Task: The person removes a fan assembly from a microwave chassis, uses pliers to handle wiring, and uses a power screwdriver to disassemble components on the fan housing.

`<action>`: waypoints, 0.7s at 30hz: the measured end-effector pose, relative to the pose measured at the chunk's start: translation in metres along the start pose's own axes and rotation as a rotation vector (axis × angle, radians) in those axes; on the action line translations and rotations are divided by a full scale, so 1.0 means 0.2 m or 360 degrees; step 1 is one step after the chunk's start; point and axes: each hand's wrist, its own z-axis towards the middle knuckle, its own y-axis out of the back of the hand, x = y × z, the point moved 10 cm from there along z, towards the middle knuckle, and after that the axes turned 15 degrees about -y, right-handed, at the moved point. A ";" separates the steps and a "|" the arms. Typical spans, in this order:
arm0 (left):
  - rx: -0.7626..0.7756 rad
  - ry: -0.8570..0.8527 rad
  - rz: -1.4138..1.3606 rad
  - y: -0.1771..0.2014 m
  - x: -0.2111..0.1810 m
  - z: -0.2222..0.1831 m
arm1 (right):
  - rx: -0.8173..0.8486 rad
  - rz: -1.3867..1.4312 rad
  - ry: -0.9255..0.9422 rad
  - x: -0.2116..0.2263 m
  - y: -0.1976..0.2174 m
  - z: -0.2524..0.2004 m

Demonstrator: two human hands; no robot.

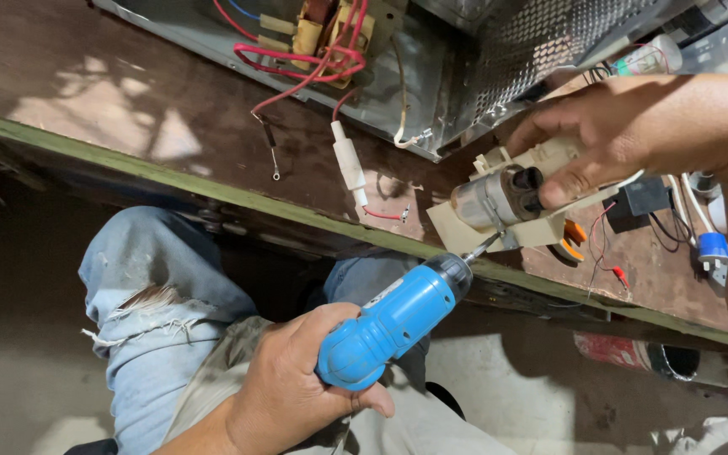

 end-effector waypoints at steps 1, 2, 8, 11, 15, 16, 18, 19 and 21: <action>0.0027 0.0034 -0.0026 -0.01 0.01 -0.01 | -0.0020 0.0017 0.0018 0.00 -0.01 0.02; 0.0054 0.0069 -0.0053 -0.02 0.02 -0.02 | -0.0040 0.0035 0.0037 0.00 -0.01 0.04; 0.0067 -0.0110 0.0026 0.02 -0.04 0.04 | 0.0024 0.0304 0.0118 0.00 -0.06 0.10; 0.0119 -0.0422 0.0001 0.08 -0.22 0.19 | 0.0077 0.0054 -0.0120 -0.03 -0.06 0.08; 0.0193 -0.0988 0.0435 0.05 -0.30 0.12 | 0.0079 -0.0060 -0.0152 -0.03 -0.08 0.10; 0.0159 -0.0868 0.0264 0.07 -0.28 0.16 | 0.0065 0.0016 -0.0161 -0.02 -0.06 0.06; 0.0127 -0.0738 0.0088 0.04 -0.23 0.09 | 0.0060 0.0087 -0.0170 -0.02 -0.05 0.03; 0.0116 -0.0197 -0.0010 -0.01 -0.03 0.01 | 0.0013 0.0051 -0.0119 -0.02 -0.04 0.05; 0.0116 0.0342 -0.0109 -0.07 0.16 -0.12 | -0.0036 0.0016 -0.0070 -0.03 -0.04 0.06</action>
